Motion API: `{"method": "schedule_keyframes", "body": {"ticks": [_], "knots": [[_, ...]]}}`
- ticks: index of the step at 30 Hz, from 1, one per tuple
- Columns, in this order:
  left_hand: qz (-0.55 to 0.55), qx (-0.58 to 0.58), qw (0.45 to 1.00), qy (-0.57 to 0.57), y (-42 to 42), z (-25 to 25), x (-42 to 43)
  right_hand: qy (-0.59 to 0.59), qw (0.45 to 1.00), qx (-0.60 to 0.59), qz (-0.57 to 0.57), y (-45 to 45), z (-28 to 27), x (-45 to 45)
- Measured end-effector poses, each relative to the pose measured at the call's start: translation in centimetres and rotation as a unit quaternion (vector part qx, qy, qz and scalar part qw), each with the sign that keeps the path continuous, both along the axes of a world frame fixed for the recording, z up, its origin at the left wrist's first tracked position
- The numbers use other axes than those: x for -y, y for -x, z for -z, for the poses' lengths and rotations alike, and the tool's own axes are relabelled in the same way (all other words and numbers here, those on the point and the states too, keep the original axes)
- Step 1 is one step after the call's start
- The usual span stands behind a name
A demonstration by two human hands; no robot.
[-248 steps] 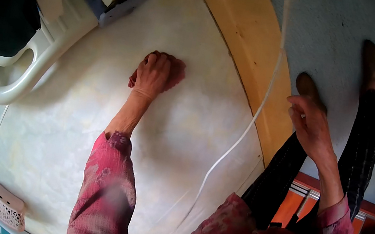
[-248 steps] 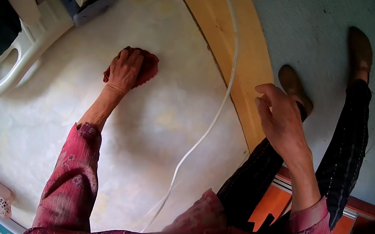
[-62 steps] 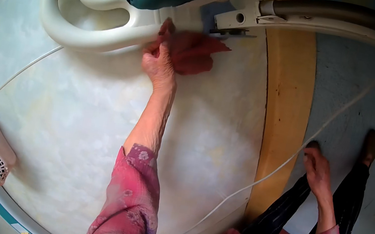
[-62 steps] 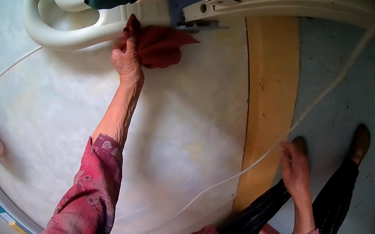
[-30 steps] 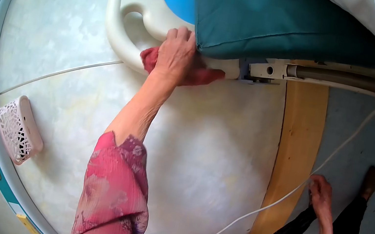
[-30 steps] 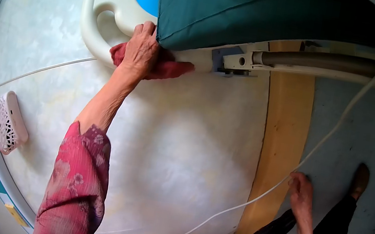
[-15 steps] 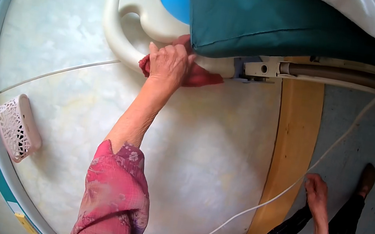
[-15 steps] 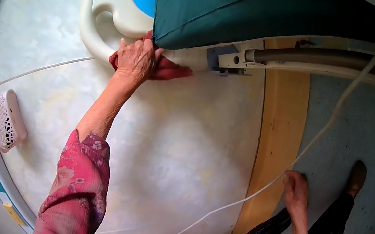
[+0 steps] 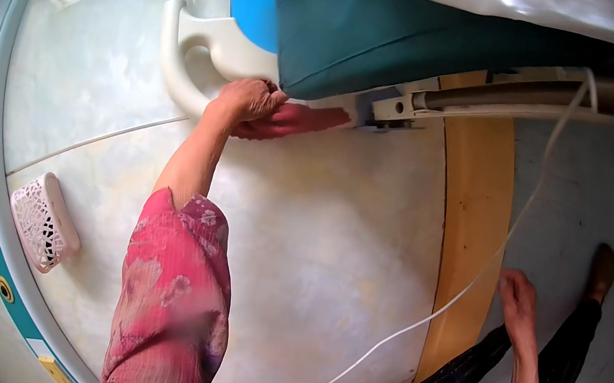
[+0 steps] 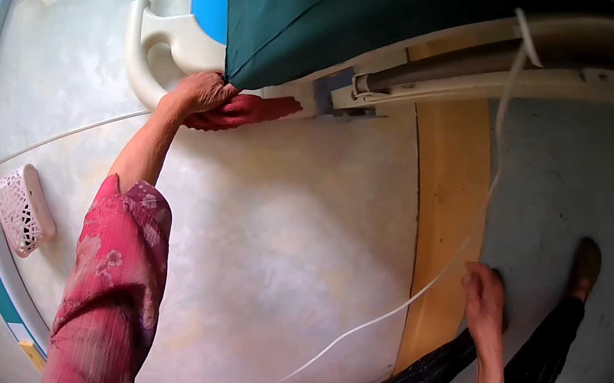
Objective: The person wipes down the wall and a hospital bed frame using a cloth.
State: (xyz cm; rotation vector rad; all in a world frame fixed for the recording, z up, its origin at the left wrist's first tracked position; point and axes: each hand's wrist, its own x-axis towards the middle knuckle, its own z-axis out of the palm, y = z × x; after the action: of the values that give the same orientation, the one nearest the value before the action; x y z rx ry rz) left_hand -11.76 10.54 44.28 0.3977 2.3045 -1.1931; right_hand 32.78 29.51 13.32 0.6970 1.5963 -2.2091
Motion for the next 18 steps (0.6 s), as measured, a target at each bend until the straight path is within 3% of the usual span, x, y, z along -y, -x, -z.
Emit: {"method": "schedule_keyframes", "body": {"ticks": [3,4,5,9,11,13,15,18], "knots": [[0.002,0.01,0.998,0.058,0.0,0.2,-0.7,0.018,1.0,0.0,0.001,0.1,-0.3,-0.6],[0.061,-0.018,0.997,-0.033,-1.0,0.1,0.1,0.019,1.0,-0.01,0.01,0.2,-0.4,-0.7],[0.065,-0.014,0.997,-0.032,-1.6,0.1,0.6,0.019,0.999,-0.021,0.018,0.0,-0.5,-0.7],[0.14,0.005,0.989,0.045,-2.2,0.0,2.2,0.058,0.998,0.004,0.03,-0.1,-0.7,-1.0],[0.256,0.017,0.965,0.062,-2.7,0.0,3.3,0.101,0.993,0.033,0.044,0.0,-1.0,-0.9],[0.258,0.016,0.963,0.074,-3.7,-0.4,3.8,0.094,0.994,0.039,0.043,-0.1,-1.0,-1.0],[0.407,0.072,0.909,-0.049,-5.4,-1.2,3.5,0.1,0.993,0.046,0.041,-0.2,-0.7,-0.5],[0.388,0.109,0.915,-0.011,-6.8,-2.9,2.4,0.109,0.992,0.054,0.019,0.2,-0.3,-0.8]]}}
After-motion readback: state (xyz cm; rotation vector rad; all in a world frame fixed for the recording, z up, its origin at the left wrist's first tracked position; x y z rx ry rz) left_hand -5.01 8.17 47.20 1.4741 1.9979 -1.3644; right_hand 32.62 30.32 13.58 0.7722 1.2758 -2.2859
